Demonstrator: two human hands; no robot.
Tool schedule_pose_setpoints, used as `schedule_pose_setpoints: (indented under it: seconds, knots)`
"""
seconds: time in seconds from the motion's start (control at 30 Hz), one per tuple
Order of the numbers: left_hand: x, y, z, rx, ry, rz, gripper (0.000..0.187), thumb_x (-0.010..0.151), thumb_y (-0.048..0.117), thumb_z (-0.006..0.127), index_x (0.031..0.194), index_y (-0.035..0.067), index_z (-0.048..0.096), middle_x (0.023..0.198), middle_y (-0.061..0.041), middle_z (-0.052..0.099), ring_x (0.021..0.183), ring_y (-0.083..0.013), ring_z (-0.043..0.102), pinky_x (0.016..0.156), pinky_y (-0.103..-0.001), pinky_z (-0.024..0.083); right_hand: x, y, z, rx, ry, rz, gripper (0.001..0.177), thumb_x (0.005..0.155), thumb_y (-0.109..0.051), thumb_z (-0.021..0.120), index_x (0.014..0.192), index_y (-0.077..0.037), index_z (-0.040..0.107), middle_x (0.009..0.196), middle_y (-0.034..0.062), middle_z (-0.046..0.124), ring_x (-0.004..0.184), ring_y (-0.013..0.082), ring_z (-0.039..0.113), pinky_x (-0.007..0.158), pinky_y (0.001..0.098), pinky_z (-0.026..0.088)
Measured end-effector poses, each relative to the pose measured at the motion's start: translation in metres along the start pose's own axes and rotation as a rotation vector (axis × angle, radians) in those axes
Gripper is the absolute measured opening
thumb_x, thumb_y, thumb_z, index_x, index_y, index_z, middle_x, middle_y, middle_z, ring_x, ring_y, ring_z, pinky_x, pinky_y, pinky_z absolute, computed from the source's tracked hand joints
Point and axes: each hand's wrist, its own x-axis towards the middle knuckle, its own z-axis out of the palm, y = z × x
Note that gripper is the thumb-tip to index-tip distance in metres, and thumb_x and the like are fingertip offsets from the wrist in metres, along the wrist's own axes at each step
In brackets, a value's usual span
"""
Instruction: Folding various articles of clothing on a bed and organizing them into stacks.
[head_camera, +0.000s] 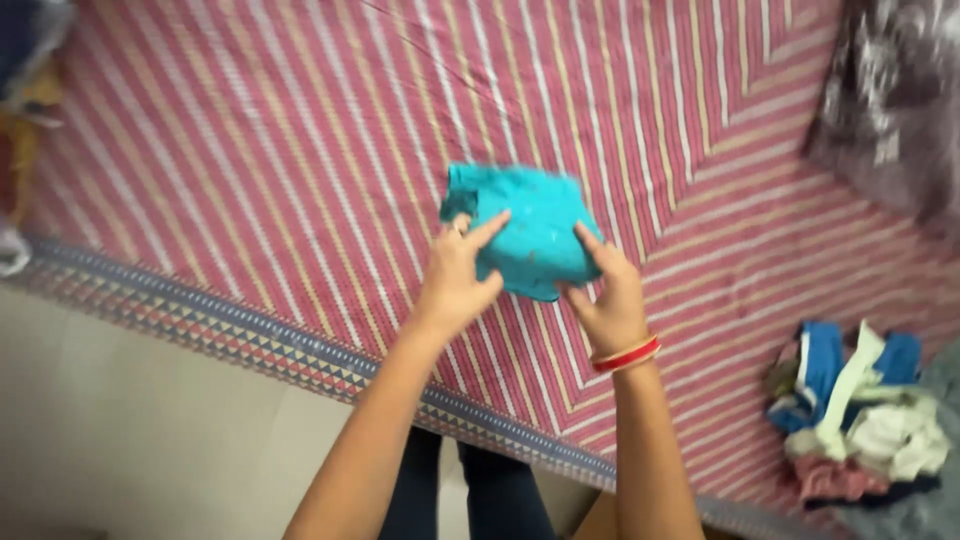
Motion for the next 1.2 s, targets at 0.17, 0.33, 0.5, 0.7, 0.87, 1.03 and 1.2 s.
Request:
schedule_pose_setpoints:
  seconds: [0.17, 0.33, 0.5, 0.7, 0.87, 1.03, 1.2]
  knots:
    - [-0.048, -0.007, -0.032, 0.397, 0.147, -0.152, 0.047, 0.071, -0.002, 0.069, 0.116, 0.009, 0.073, 0.108, -0.016, 0.06, 0.108, -0.0386, 0.058, 0.097, -0.046, 0.048, -0.005, -0.05, 0.02, -0.599, 0.111, -0.316, 0.043, 0.064, -0.01, 0.086, 0.104, -0.02, 0.074, 0.094, 0.0094, 0.069, 0.111, 0.0316, 0.061, 0.104, 0.0583, 0.039]
    - [-0.065, -0.004, -0.122, 0.397, 0.259, 0.004, 0.032, 0.058, 0.015, 0.082, 0.09, 0.014, 0.075, 0.123, -0.023, 0.061, 0.121, -0.0417, 0.055, 0.095, -0.047, 0.044, 0.012, -0.065, 0.032, -0.307, 0.022, -0.735, 0.039, 0.058, -0.018, 0.081, 0.093, -0.02, 0.065, 0.126, 0.025, 0.063, 0.13, 0.0447, 0.046, 0.105, 0.0565, 0.036]
    - [-0.088, -0.074, -0.157, -0.432, 0.055, -0.25, 0.045, 0.093, 0.024, 0.069, 0.131, 0.001, 0.061, 0.122, -0.016, 0.073, 0.118, -0.0206, 0.068, 0.102, -0.036, 0.053, 0.033, -0.082, 0.113, 0.992, -0.378, 0.233, 0.038, 0.098, -0.012, 0.061, 0.134, 0.002, 0.057, 0.126, 0.0129, 0.064, 0.115, 0.0206, 0.064, 0.101, 0.0388, 0.052]
    - [-0.104, -0.125, -0.262, -0.488, 0.258, -0.238, 0.046, 0.1, 0.026, 0.064, 0.136, -0.001, 0.058, 0.129, -0.013, 0.069, 0.12, -0.0193, 0.064, 0.105, -0.036, 0.051, 0.052, -0.154, 0.218, 0.889, -0.626, 0.488, 0.064, 0.088, -0.026, 0.069, 0.144, -0.004, 0.048, 0.131, 0.0121, 0.065, 0.115, 0.0237, 0.066, 0.095, 0.0419, 0.055]
    - [-0.121, -0.152, -0.364, -0.565, 0.283, -0.341, 0.06, 0.09, 0.026, 0.075, 0.14, 0.0, 0.054, 0.131, -0.013, 0.067, 0.122, -0.0225, 0.062, 0.107, -0.038, 0.05, 0.072, -0.218, 0.292, 0.761, -0.899, 0.482, 0.079, 0.078, -0.021, 0.082, 0.146, -0.002, 0.045, 0.129, 0.0124, 0.065, 0.115, 0.0223, 0.066, 0.098, 0.0403, 0.056]
    - [-0.131, -0.152, -0.451, -0.524, 0.181, -0.386, 0.098, 0.069, 0.023, 0.091, 0.149, 0.003, 0.039, 0.141, -0.015, 0.057, 0.132, -0.0276, 0.055, 0.111, -0.041, 0.044, 0.098, -0.236, 0.335, 0.962, -0.879, 0.514, 0.077, 0.079, -0.013, 0.082, 0.143, 0.013, 0.048, 0.11, 0.0234, 0.069, 0.087, 0.0301, 0.072, 0.074, 0.0429, 0.061]
    - [-0.124, -0.154, -0.51, -0.744, 0.277, -0.401, 0.101, 0.074, 0.013, 0.084, 0.156, 0.006, 0.025, 0.144, -0.013, 0.051, 0.132, -0.0287, 0.052, 0.109, -0.041, 0.045, 0.115, -0.363, 0.335, 0.98, -0.648, 0.376, 0.083, 0.069, -0.006, 0.078, 0.143, 0.01, 0.044, 0.114, 0.022, 0.068, 0.089, 0.0295, 0.074, 0.071, 0.0403, 0.064]
